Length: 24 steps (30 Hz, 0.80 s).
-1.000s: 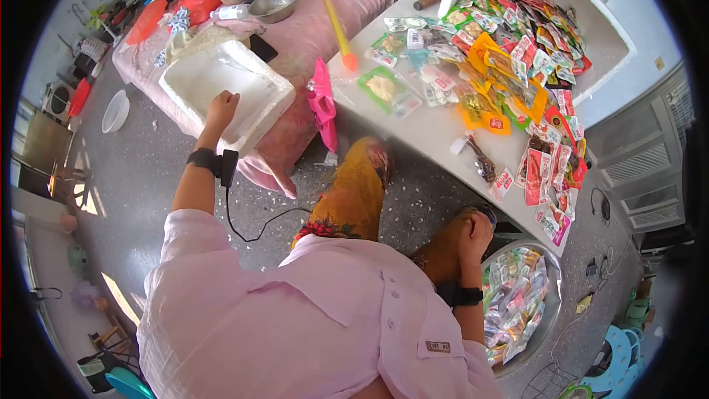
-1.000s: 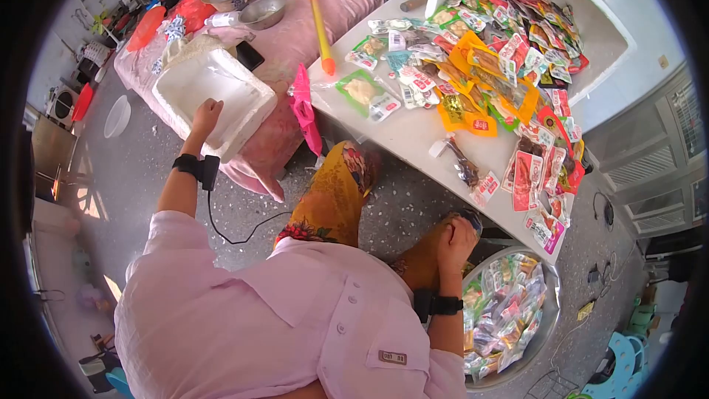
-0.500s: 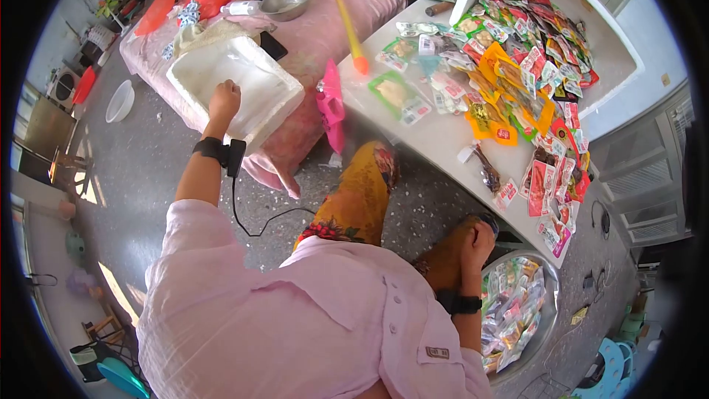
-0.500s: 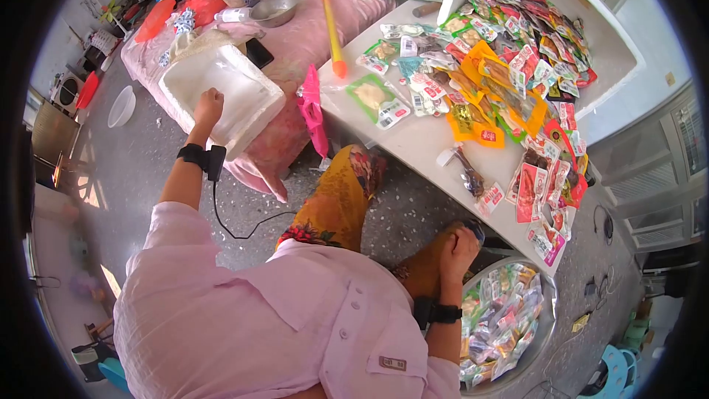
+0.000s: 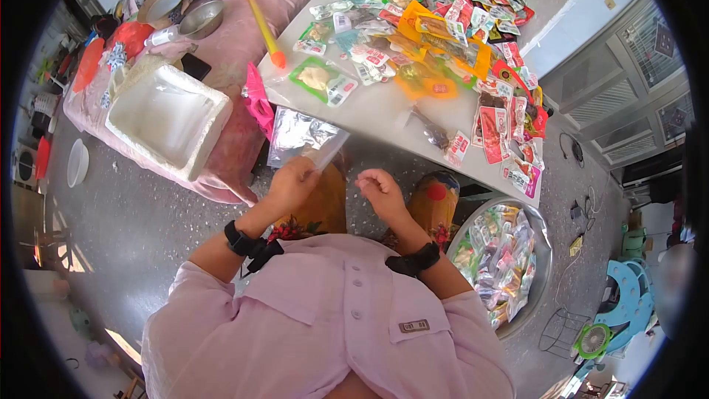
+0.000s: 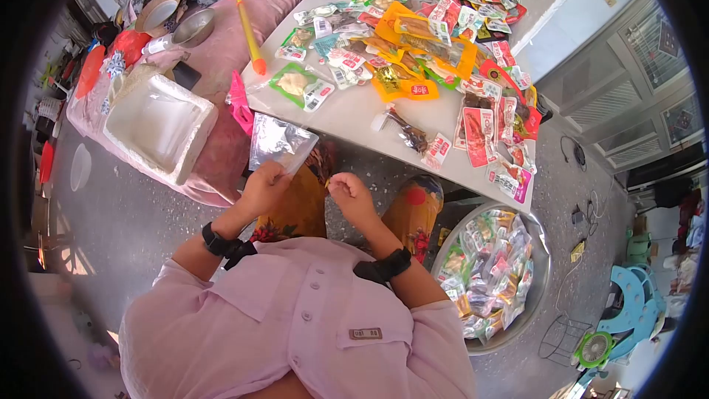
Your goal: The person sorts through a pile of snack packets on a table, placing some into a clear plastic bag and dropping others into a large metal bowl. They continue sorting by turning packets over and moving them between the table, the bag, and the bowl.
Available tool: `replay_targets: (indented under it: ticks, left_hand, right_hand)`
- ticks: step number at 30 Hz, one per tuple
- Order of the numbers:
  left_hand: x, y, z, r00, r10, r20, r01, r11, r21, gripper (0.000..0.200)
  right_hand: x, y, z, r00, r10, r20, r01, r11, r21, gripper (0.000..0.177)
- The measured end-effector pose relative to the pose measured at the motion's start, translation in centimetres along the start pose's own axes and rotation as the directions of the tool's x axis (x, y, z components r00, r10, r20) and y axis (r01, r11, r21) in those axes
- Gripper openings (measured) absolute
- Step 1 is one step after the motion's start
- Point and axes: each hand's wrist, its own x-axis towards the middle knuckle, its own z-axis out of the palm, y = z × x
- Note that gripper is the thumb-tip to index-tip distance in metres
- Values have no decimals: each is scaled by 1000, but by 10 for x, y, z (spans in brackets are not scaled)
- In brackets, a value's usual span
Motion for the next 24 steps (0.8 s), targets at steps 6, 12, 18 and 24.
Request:
replay_targets:
  ticks: [6, 12, 18, 24]
  left_hand:
    - [-9, 19, 33, 954, 8, 300, 67, 969, -237, 15]
    - [-6, 25, 30, 924, 89, 371, 45, 940, -337, 18]
    - [-7, 26, 34, 895, 27, 446, 162, 910, -381, 14]
    - [-11, 18, 45, 900, -133, 415, 292, 891, -347, 13]
  right_hand:
    - [10, 17, 26, 992, 96, 85, -108, 981, 163, 16]
    - [1, 3, 21, 983, 163, 85, -180, 948, 263, 16]
    - [0, 14, 20, 976, 180, 121, -204, 953, 223, 17]
    - [-4, 2, 27, 984, 168, 55, -177, 939, 294, 15]
